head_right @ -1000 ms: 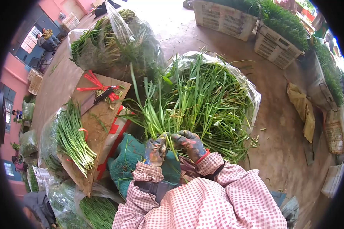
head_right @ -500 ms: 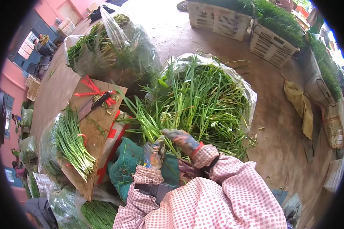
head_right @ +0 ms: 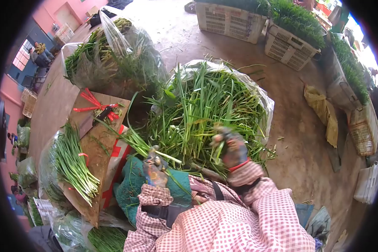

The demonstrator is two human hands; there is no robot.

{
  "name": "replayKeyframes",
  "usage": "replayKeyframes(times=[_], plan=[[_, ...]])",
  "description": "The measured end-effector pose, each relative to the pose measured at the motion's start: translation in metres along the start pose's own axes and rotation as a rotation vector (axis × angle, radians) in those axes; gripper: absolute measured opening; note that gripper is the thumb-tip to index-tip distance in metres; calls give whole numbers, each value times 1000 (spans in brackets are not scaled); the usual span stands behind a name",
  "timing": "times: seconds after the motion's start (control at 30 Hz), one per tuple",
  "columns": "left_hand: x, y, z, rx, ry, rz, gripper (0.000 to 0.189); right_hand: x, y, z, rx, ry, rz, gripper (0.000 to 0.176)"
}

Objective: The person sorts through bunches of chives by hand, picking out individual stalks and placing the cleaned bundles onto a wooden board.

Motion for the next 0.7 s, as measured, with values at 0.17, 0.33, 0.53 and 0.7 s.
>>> replayKeyframes(times=[0.17, 0.33, 0.53, 0.7], plan=[[7, 11, -2, 108, -278, -196, 26, 47, -102, 14, 212, -28, -551, 27], [12, 1, -1, 287, -486, -403, 21, 35, -134, 47, 700, 159, -2116, 27], [5, 7, -14, 294, -549, -517, 24, 11, 6, 29, 303, -260, -1669, 28], [3, 12, -21, 341, -524, -567, 30, 51, 121, 50, -16, -149, -1686, 43]])
Point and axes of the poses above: each hand's wrist, its own z-axis towards the middle knuckle, its own x-axis out of the back of the hand, y = z × x, the point moved 3 cm from there along z, towards the middle knuckle, and after that the axes turned 11 degrees about -z, right-handed, at the moved point
